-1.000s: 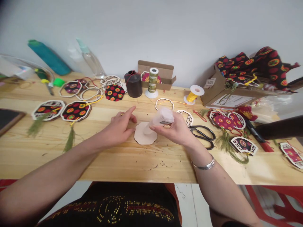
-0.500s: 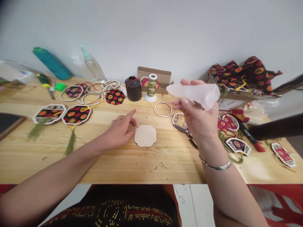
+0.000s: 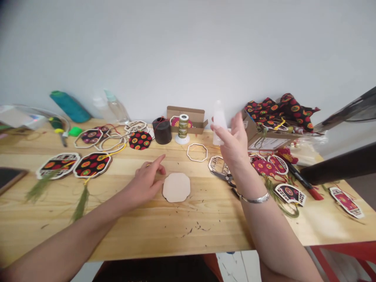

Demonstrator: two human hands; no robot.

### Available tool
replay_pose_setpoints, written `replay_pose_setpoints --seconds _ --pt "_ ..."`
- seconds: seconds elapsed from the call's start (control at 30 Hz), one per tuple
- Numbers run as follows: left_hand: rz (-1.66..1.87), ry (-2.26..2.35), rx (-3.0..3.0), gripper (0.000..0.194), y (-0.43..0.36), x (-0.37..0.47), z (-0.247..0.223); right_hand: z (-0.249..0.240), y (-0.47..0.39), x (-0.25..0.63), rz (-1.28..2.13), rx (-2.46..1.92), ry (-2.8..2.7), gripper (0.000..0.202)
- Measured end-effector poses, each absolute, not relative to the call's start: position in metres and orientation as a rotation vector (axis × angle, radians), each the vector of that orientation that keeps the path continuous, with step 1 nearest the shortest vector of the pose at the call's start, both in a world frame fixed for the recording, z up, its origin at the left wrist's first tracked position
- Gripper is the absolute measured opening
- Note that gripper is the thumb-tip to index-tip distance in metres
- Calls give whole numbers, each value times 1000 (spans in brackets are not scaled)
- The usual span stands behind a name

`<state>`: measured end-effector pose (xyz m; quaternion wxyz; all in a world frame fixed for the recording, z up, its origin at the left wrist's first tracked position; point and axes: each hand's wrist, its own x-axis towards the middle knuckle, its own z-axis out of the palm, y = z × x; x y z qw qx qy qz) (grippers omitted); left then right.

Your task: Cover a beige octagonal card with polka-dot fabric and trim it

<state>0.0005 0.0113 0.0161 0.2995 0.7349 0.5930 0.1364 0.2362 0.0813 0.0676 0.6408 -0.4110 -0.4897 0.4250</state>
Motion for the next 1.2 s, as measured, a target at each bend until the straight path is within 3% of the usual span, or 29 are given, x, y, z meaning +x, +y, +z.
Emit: replay_pose_setpoints --seconds 0.13,0.23,0.63,0.93,1.2 --pt "425 1559 1964 66 12 -1 14 65 82 237 1313 -925 -951 25" --pt "475 1543 1970 65 12 -2 13 60 86 240 1394 -1003 -964 29" --pt "611 1535 1936 61 13 -3 11 24 135 229 790 -1145 -1107 35" --pt "715 1533 1905 55 12 -4 12 0 163 233 681 -1301 -1067 33" --pt "783 1544 1889 53 11 -3 11 12 132 228 532 -1452 -1069 63"
